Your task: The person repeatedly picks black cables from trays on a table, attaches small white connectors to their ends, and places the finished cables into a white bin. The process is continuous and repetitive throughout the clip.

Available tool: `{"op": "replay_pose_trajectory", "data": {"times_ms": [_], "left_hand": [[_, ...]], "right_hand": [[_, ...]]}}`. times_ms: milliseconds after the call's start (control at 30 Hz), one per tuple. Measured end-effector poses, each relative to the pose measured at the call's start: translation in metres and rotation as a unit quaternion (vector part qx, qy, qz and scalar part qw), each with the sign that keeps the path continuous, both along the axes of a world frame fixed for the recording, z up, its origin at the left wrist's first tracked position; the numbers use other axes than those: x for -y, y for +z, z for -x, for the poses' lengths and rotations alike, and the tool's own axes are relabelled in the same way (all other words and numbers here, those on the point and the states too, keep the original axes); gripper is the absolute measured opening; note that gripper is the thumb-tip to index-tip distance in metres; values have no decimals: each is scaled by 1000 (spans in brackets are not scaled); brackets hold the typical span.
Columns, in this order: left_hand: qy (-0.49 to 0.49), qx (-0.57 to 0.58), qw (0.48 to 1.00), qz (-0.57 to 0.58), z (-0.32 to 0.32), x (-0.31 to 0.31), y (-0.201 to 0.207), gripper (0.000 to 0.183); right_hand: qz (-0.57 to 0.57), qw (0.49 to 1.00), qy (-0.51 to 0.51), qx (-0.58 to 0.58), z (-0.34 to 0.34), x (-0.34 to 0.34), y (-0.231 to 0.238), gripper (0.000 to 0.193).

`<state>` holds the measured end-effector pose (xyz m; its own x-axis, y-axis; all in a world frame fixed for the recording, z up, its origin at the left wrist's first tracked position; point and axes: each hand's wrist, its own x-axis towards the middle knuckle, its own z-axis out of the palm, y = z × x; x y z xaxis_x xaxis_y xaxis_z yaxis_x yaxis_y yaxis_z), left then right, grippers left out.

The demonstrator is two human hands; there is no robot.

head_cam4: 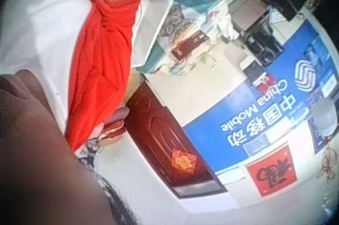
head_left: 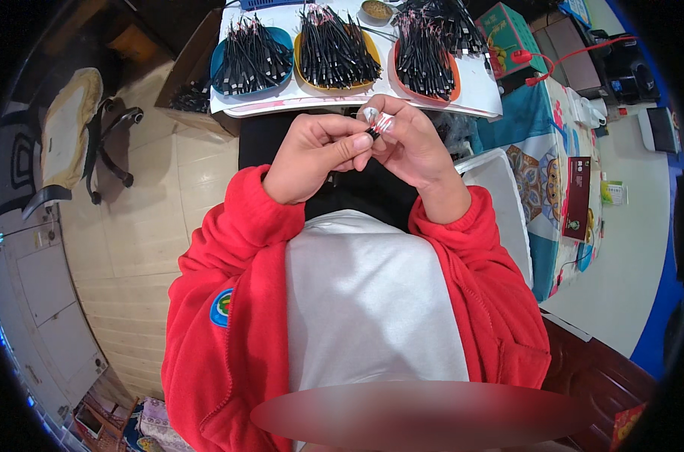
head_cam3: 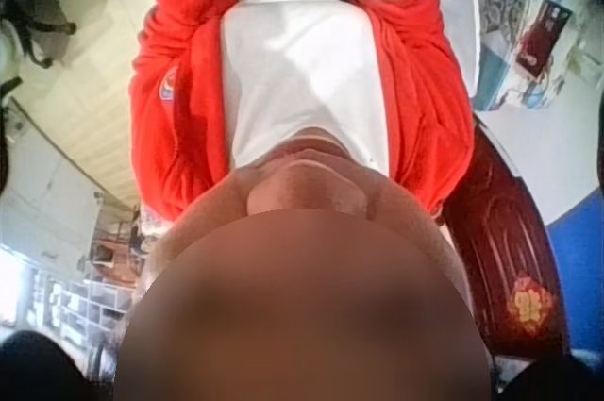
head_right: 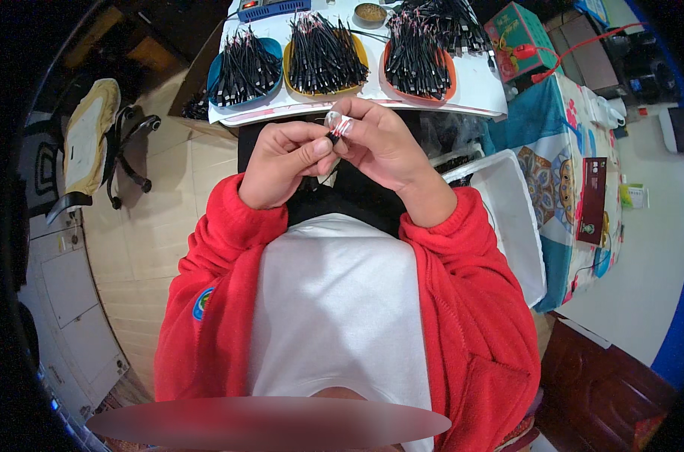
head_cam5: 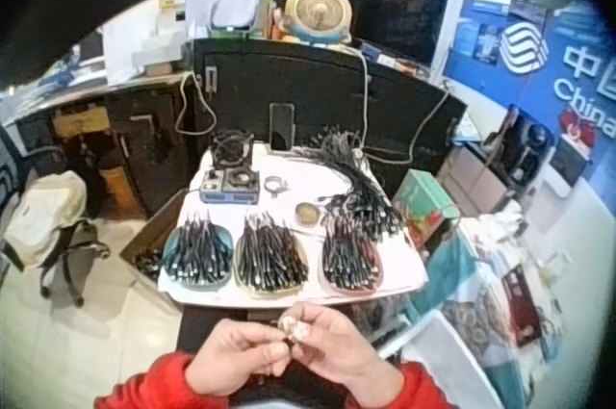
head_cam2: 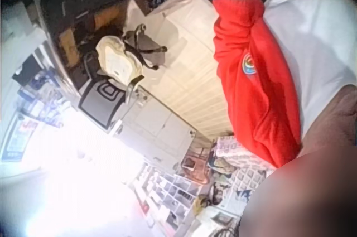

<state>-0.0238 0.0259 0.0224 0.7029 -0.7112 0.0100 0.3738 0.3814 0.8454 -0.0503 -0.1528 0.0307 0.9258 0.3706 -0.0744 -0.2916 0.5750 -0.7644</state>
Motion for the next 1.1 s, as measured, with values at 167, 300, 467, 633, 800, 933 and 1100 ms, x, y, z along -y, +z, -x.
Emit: {"op": "replay_pose_trajectory", "data": {"times_ms": [167,300,467,633,800,933,1100], "left_hand": [[-3,16,999,-34,-1,-1,-1,16],[2,18,999,-50,-1,1,-1,16],[22,-10,999,-30,-5,4,-2,16],[74,23,995,-67,-2,9,-2,15],[74,8,993,-87,-2,6,-2,14],[68,25,993,-90,-1,5,-2,14],[62,44,992,-100,-1,7,1,12]], "right_hand": [[1,1000,3,10,-1,5,2,21],[3,999,20,-32,-3,6,2,20],[14,997,-63,-37,-2,-3,-6,21],[132,977,-159,52,1,-9,-14,20],[222,950,-183,119,-4,-3,-10,15],[320,926,-101,170,-7,16,0,24],[545,774,-99,308,0,14,-1,20]]}}
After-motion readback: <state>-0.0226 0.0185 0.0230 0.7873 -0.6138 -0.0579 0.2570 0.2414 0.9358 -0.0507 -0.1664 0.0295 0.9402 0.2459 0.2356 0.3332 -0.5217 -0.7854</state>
